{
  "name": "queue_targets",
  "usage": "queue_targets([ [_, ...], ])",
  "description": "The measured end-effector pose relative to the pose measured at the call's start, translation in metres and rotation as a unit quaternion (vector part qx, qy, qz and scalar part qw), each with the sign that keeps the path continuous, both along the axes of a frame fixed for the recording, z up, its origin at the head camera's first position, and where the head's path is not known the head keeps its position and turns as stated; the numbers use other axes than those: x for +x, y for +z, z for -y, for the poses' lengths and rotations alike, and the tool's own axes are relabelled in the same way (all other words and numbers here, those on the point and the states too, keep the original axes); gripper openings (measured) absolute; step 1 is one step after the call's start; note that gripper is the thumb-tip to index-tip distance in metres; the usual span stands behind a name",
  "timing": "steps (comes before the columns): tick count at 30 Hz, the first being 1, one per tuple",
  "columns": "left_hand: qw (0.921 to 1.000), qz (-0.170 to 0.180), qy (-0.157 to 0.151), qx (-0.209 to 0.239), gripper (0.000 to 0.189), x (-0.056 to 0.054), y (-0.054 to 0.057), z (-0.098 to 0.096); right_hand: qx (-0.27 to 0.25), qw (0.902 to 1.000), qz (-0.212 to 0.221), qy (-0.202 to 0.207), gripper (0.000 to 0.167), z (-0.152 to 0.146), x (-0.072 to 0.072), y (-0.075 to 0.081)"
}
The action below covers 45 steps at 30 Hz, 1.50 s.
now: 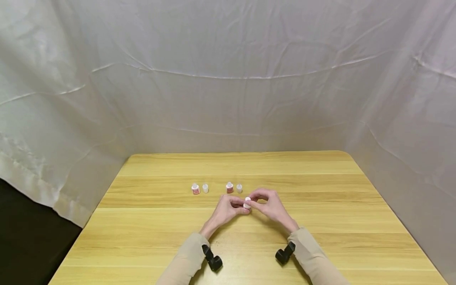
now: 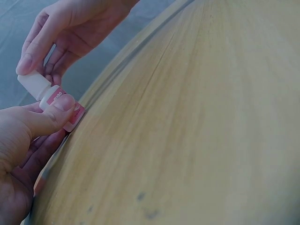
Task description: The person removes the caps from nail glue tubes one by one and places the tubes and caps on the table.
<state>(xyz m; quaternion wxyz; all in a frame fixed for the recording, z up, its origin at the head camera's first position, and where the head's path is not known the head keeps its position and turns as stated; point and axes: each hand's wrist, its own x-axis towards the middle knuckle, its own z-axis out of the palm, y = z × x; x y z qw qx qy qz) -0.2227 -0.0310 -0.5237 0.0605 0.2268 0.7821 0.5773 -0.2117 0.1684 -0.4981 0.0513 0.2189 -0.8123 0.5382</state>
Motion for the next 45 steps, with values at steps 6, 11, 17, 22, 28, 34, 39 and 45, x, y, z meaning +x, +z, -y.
queue_targets([
  [6, 0.9998, -0.007, -0.001, -0.017, 0.024, 0.000, 0.002, 0.000, -0.009, 0.9995, -0.015, 0.025, 0.011, -0.001, 0.000, -0.001],
  [11, 0.9997, -0.011, 0.000, -0.022, 0.023, 0.000, 0.001, 0.001, -0.012, 0.9992, -0.007, 0.037, 0.012, -0.002, 0.000, 0.000],
  [17, 0.9998, -0.014, 0.000, -0.011, 0.021, 0.000, 0.001, 0.000, -0.009, 0.9996, 0.004, 0.026, 0.014, 0.002, 0.008, 0.013],
  [22, 0.9996, -0.019, 0.003, -0.021, 0.022, 0.000, 0.001, 0.000, -0.011, 0.9997, 0.017, 0.017, 0.013, 0.006, 0.018, 0.032],
  [28, 0.9996, -0.018, 0.002, -0.023, 0.023, 0.000, 0.002, 0.000, -0.008, 0.9997, 0.003, 0.021, 0.012, 0.006, 0.017, 0.033],
  [34, 0.9995, -0.016, 0.002, -0.025, 0.024, 0.001, 0.002, 0.000, -0.014, 0.9992, 0.007, 0.037, 0.015, 0.006, 0.018, 0.035],
  [39, 0.9997, -0.015, -0.001, -0.021, 0.024, 0.001, 0.002, 0.001, -0.011, 0.9988, 0.012, 0.045, 0.018, 0.005, 0.017, 0.034],
  [45, 0.9999, -0.013, -0.001, -0.009, 0.023, 0.001, 0.001, 0.000, -0.008, 0.9994, 0.022, 0.026, 0.018, 0.001, 0.005, 0.010],
])
